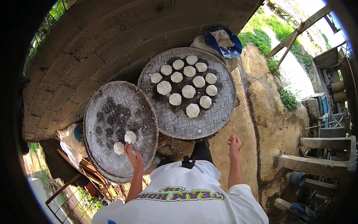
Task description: The person repeatedly scoops white dough from a blue container, rolls it into round balls between their hands, and places them onto two round woven trays. The process continues until the trays are filled with uniformly shaped dough balls.
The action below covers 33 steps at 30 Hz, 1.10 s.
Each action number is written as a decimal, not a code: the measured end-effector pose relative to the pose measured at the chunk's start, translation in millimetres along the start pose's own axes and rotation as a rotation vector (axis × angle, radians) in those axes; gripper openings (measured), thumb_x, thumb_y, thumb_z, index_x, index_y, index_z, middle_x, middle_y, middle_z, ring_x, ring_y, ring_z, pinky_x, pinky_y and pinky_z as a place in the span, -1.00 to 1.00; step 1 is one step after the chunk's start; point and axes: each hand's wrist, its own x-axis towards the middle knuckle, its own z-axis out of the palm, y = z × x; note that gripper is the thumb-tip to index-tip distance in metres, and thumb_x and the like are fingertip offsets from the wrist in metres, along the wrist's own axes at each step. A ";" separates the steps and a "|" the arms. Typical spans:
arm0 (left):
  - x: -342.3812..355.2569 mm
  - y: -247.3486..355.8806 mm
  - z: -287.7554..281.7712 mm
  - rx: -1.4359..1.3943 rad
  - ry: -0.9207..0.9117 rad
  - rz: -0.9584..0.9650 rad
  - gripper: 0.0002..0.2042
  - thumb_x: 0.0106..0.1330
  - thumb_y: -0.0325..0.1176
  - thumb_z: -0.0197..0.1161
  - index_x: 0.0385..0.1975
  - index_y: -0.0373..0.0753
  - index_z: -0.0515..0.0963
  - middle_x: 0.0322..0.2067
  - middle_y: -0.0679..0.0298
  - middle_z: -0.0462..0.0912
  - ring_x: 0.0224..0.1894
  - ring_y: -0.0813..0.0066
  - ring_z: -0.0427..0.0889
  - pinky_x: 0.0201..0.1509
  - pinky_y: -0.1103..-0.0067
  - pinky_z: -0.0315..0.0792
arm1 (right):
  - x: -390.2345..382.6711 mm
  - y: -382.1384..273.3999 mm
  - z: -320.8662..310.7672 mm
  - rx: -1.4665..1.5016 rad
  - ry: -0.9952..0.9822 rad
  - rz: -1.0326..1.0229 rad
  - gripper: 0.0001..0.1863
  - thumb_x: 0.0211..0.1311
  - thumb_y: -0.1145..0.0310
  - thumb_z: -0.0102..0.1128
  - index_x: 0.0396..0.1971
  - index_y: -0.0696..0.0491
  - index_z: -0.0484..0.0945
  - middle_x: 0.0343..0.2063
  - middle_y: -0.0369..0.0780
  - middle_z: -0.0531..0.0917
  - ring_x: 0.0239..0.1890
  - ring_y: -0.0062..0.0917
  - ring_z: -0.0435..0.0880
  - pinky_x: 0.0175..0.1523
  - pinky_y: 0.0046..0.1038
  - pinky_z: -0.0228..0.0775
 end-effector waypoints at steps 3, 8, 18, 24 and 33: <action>-17.9 52.5 44.8 0.005 -0.019 -0.089 -0.66 0.37 -0.51 0.11 0.13 -0.35 0.40 0.24 -0.03 0.35 0.28 -0.02 0.34 0.34 0.21 0.25 | 153.0 -81.0 12.6 0.007 -0.084 -0.214 -0.68 0.55 0.21 -0.02 0.05 0.07 0.59 -0.10 -0.24 0.70 -0.10 -0.54 0.69 -0.10 -0.43 0.54; -42.1 120.2 142.0 0.037 0.023 -0.540 -0.69 0.39 -0.51 0.08 0.11 -0.33 0.40 0.12 0.04 0.42 0.18 0.17 0.42 0.23 0.31 0.30 | 390.0 -193.4 137.5 -0.028 -0.245 -0.568 -0.64 0.56 0.22 -0.02 0.10 0.14 0.59 -0.03 -0.18 0.69 0.03 -0.48 0.64 0.13 -0.40 0.46; -126.9 172.8 197.7 0.297 0.051 -0.564 -0.68 0.44 -0.37 0.19 0.13 -0.33 0.47 0.01 0.10 0.50 0.06 0.24 0.48 0.17 0.39 0.39 | 620.0 -299.3 299.2 -0.492 -0.311 -1.071 -0.50 0.49 0.20 -0.17 0.22 0.21 0.48 0.28 0.04 0.48 0.40 -0.10 0.34 0.49 -0.24 0.12; -149.0 187.2 218.8 0.281 0.072 -0.918 -0.65 0.44 -0.32 0.20 0.13 -0.34 0.47 0.04 0.09 0.50 0.09 0.23 0.46 0.18 0.37 0.38 | 624.0 -289.1 297.3 -0.711 -0.409 -1.063 -0.43 0.36 0.24 -0.16 0.20 0.35 0.45 0.30 0.14 0.42 0.39 0.01 0.31 0.50 -0.16 0.08; -102.0 180.9 236.8 0.064 -0.072 -1.142 -0.64 0.44 -0.28 0.20 0.14 -0.33 0.47 0.07 0.09 0.50 0.11 0.24 0.45 0.20 0.36 0.36 | 541.2 -285.0 294.8 -0.216 -0.405 -0.826 -0.52 0.33 0.38 -0.06 0.20 0.20 0.51 0.12 0.06 0.61 0.16 -0.09 0.59 0.26 -0.29 0.40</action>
